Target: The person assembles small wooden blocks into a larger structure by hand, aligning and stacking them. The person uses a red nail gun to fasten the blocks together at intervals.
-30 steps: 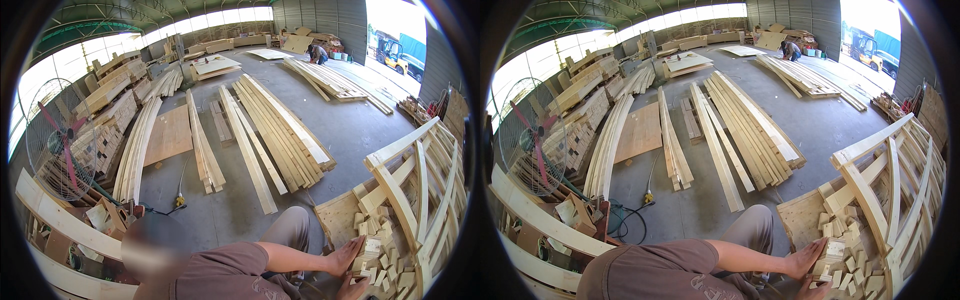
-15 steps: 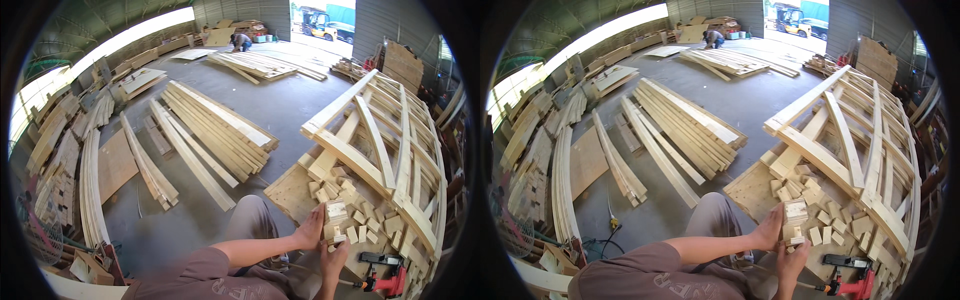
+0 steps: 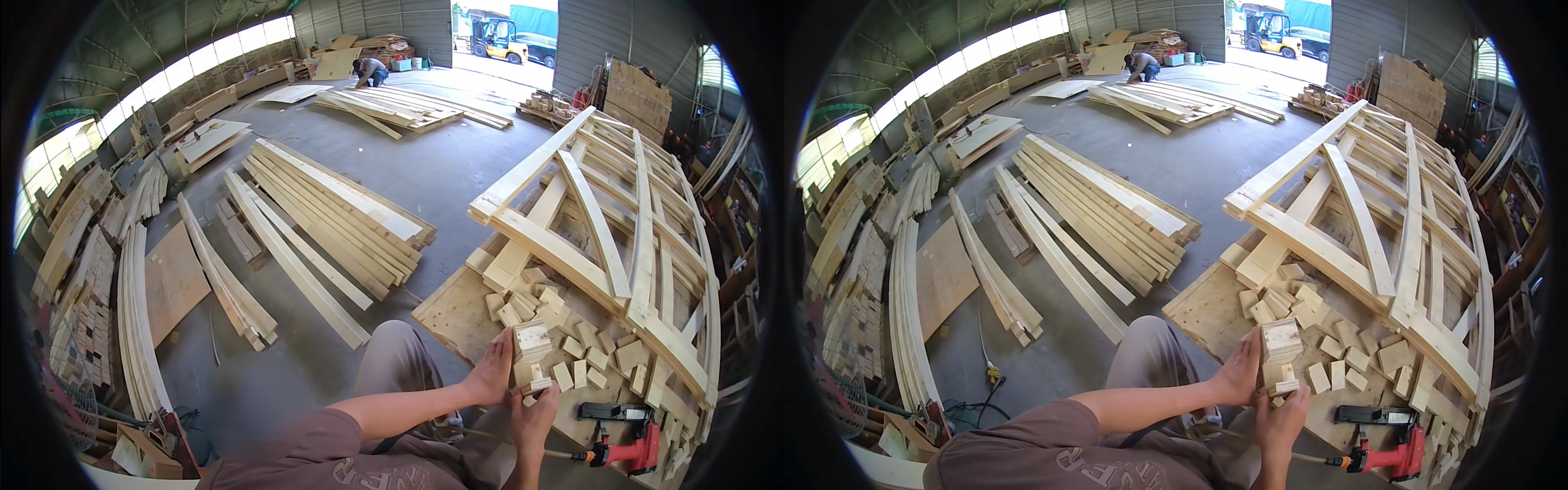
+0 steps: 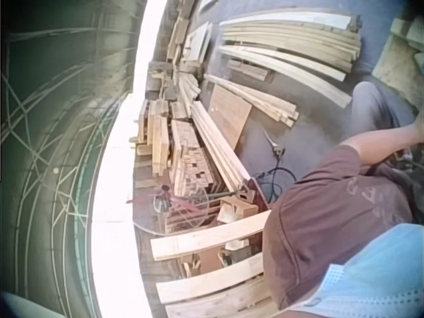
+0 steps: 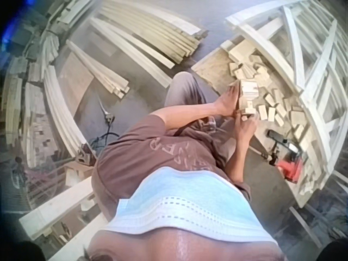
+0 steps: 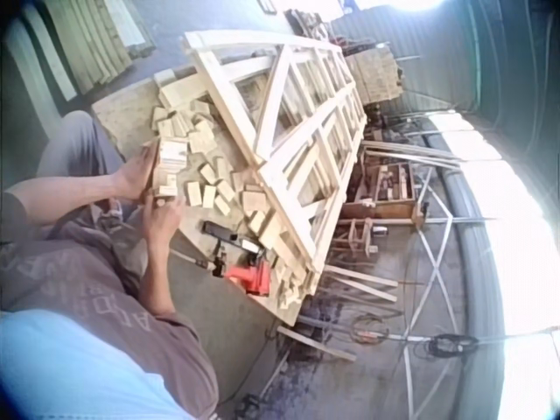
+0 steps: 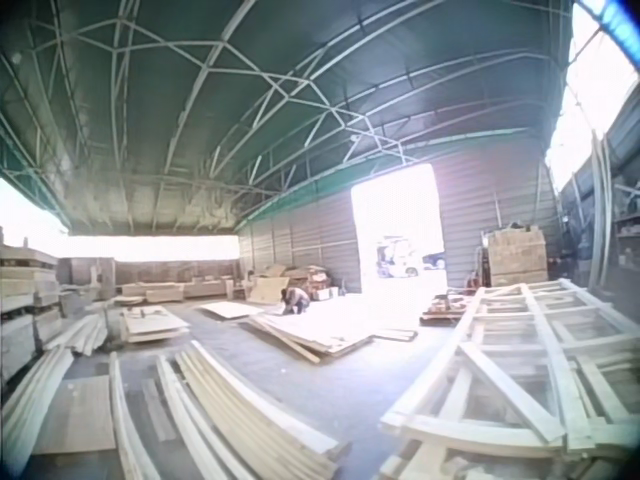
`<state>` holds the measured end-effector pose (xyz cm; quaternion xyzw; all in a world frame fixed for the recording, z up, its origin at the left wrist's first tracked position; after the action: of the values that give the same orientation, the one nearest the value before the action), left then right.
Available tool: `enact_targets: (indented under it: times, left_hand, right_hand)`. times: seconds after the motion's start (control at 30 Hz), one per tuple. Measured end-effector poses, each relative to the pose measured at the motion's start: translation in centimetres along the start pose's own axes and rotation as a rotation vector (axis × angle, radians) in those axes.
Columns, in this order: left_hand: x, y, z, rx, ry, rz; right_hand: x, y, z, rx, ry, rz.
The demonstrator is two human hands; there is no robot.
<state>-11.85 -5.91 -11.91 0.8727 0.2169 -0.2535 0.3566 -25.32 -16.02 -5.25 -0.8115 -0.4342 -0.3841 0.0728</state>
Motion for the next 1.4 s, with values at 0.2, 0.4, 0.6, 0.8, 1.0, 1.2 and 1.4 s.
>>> enact_targets:
  times: [0.2, 0.4, 0.6, 0.8, 1.0, 1.2, 1.4]
  left_hand:
    - [0.2, -0.1, 0.2, -0.004, -0.015, 0.011]
    - [0.2, -0.1, 0.4, -0.018, -0.012, 0.016]
    - [0.0, 0.0, 0.1, 0.005, -0.016, -0.005]
    - [0.1, 0.1, 0.2, 0.008, -0.004, -0.001]
    - [0.2, -0.2, 0.3, 0.025, 0.02, -0.001]
    - [1.0, 0.1, 1.0, 0.038, 0.025, -0.003]
    - [0.7, 0.2, 0.8, 0.045, -0.069, -0.039]
  right_hand:
    - [0.0, 0.0, -0.1, 0.004, 0.01, -0.004]
    - [0.4, 0.0, -0.2, -0.007, -0.001, -0.017]
    - [0.2, 0.0, -0.2, -0.002, -0.004, -0.009]
    - [0.1, 0.0, 0.0, -0.017, 0.0, -0.017]
    - [0.0, 0.0, 0.2, -0.015, 0.012, -0.024]
    - [-0.2, 0.3, 0.2, -0.026, -0.024, -0.007]
    - [-0.9, 0.3, 1.0, -0.055, -0.065, 0.04]
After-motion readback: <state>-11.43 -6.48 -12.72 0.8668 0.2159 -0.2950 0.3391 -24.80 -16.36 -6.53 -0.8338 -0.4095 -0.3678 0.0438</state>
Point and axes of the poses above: each hand's wrist, its own y-axis towards the middle knuckle, its own z-axis out of the palm, x = y × z, the point moved 1 cm from there along y, towards the middle knuckle, and after that the axes turned 6 degrees about z, right-handed, at the moved point
